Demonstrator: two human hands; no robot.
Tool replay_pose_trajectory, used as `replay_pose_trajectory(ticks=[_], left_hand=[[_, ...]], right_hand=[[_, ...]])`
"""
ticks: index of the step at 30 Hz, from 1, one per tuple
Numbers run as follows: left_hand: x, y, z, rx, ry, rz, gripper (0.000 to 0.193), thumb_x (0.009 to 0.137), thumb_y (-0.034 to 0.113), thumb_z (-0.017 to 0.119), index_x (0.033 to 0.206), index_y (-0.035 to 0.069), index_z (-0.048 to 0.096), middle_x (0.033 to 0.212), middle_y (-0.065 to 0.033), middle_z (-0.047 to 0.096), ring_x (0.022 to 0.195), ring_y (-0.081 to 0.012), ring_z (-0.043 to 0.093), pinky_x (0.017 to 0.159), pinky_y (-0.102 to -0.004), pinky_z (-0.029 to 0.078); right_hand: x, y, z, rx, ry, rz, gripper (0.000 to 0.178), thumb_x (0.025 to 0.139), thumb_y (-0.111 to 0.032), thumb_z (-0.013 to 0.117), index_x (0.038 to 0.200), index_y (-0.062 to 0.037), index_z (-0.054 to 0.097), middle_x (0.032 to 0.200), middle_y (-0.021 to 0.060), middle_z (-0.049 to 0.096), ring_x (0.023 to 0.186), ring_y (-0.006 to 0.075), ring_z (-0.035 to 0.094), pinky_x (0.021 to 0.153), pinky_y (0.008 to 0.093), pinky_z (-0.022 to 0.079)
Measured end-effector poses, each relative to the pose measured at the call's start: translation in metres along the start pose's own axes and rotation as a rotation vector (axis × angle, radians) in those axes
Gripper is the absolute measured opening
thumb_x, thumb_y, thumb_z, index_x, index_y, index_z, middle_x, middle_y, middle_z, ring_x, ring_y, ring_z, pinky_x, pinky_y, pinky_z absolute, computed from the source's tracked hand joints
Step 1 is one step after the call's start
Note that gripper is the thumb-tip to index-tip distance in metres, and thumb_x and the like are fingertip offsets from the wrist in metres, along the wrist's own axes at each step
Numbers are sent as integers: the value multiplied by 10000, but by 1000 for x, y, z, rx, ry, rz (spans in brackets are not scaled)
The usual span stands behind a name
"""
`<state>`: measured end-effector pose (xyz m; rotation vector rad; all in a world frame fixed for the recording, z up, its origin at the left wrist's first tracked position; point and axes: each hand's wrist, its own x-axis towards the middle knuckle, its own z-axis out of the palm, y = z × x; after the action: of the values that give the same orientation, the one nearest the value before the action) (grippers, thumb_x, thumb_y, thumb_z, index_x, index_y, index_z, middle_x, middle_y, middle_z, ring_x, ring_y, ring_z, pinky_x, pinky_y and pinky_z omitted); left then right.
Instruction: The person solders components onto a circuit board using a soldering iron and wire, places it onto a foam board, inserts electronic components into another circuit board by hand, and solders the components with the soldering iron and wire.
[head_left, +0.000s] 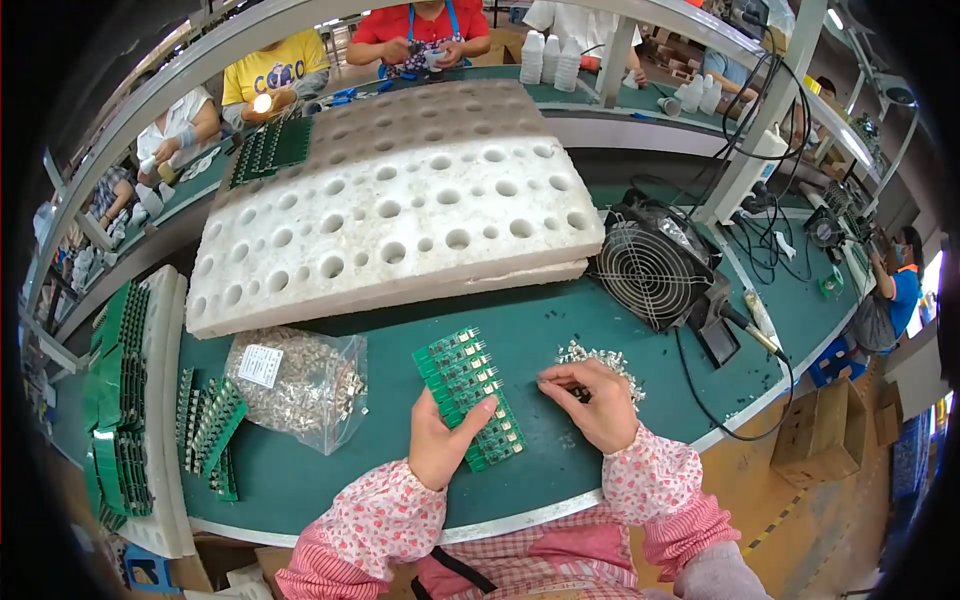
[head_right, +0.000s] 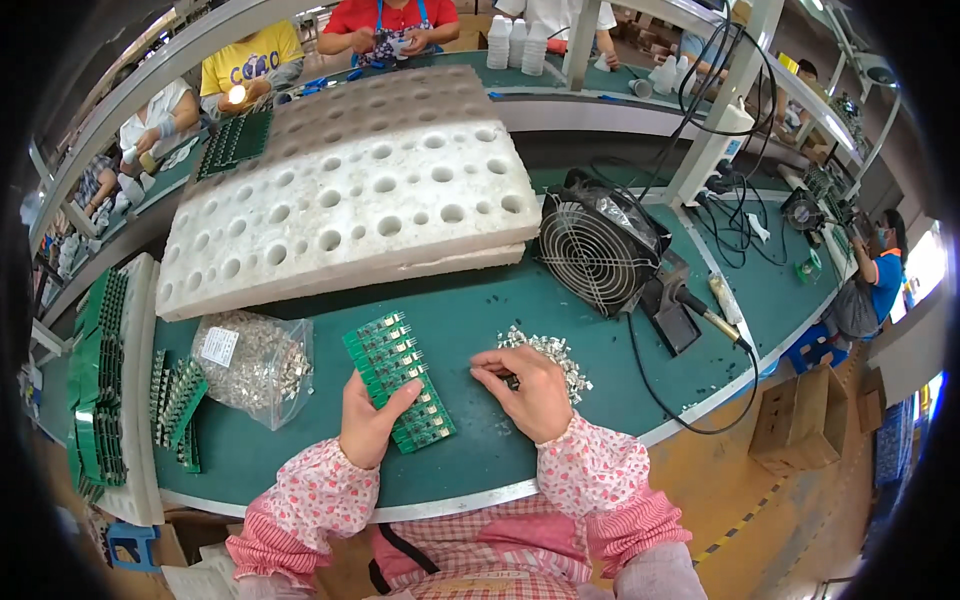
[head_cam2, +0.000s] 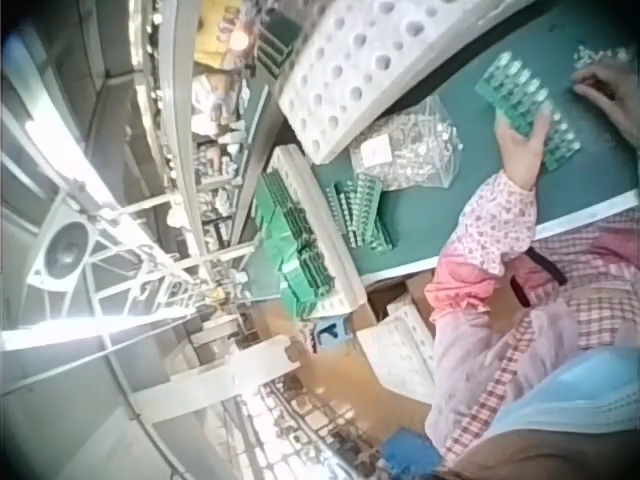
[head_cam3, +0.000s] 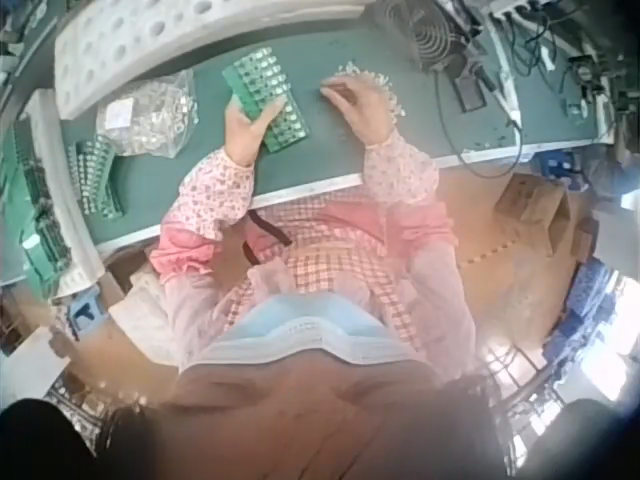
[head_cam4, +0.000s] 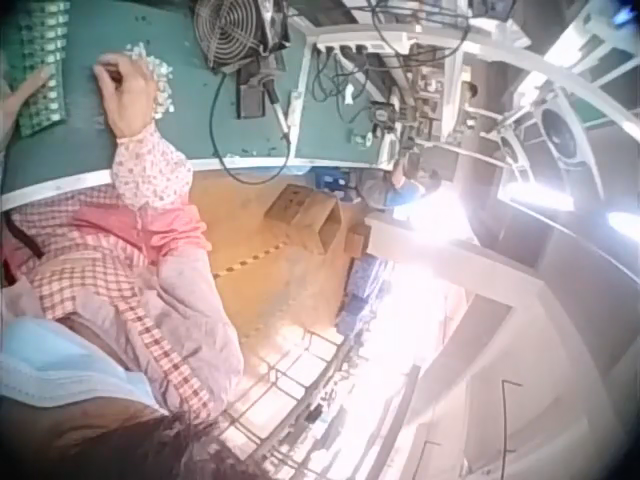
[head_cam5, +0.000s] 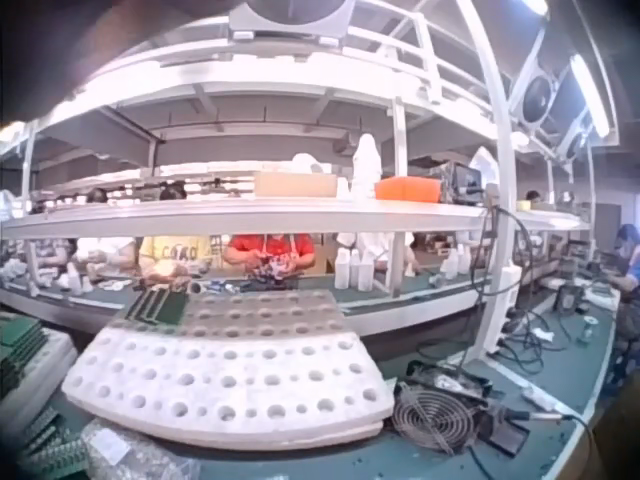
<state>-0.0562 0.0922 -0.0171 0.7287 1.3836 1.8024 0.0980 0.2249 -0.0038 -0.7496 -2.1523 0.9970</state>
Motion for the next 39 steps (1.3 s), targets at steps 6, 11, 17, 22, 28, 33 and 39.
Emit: replay_pose_trajectory(ticks=[6,11,17,22,28,33,39], left_hand=[[-1,3,1,-8,5,-26,308,831,37,691,1101,-6,549,979,-53,651,854,-109,620,743,-267,517],[0,3,2,14,0,-12,312,829,41,695,1100,-3,546,978,-52,650,855,-111,621,744,-265,517],[0,1,-1,26,11,-3,312,828,39,695,1094,3,536,969,-49,648,851,-108,620,738,-262,516],[-1,-1,1,16,22,-11,301,831,32,687,1090,6,535,967,-50,646,847,-110,620,737,-260,515],[-2,1,2,13,34,29,294,831,22,679,1086,5,533,969,-51,643,847,-114,621,745,-257,511],[-4,3,4,-1,74,25,280,832,24,675,1074,1,536,965,-53,642,845,-112,620,742,-258,506],[-8,6,8,99,101,85,289,826,16,677,1078,-3,537,964,-55,641,851,-111,616,745,-260,504]], right_hand=[[-1,0,0,119,-61,80,115,803,-69,711,879,8,675,832,107,686,688,160,673,636,265,533],[-1,-2,0,287,-113,186,99,821,-55,699,876,14,656,839,76,687,732,120,656,667,233,519],[-2,-11,8,713,-152,358,95,857,-45,668,910,15,617,913,94,683,827,125,649,731,240,526],[-5,-9,22,821,-122,391,139,865,-85,675,939,21,625,964,115,676,883,119,634,782,247,524],[-9,-16,40,1021,-214,533,174,880,-133,669,969,15,648,915,43,664,779,74,591,705,199,469],[-11,-17,47,1006,-144,535,125,895,-127,646,949,-15,640,868,14,657,744,60,584,677,202,461],[-11,-25,51,981,-74,496,117,892,-128,653,914,-18,623,826,-10,631,736,36,554,680,189,449]])
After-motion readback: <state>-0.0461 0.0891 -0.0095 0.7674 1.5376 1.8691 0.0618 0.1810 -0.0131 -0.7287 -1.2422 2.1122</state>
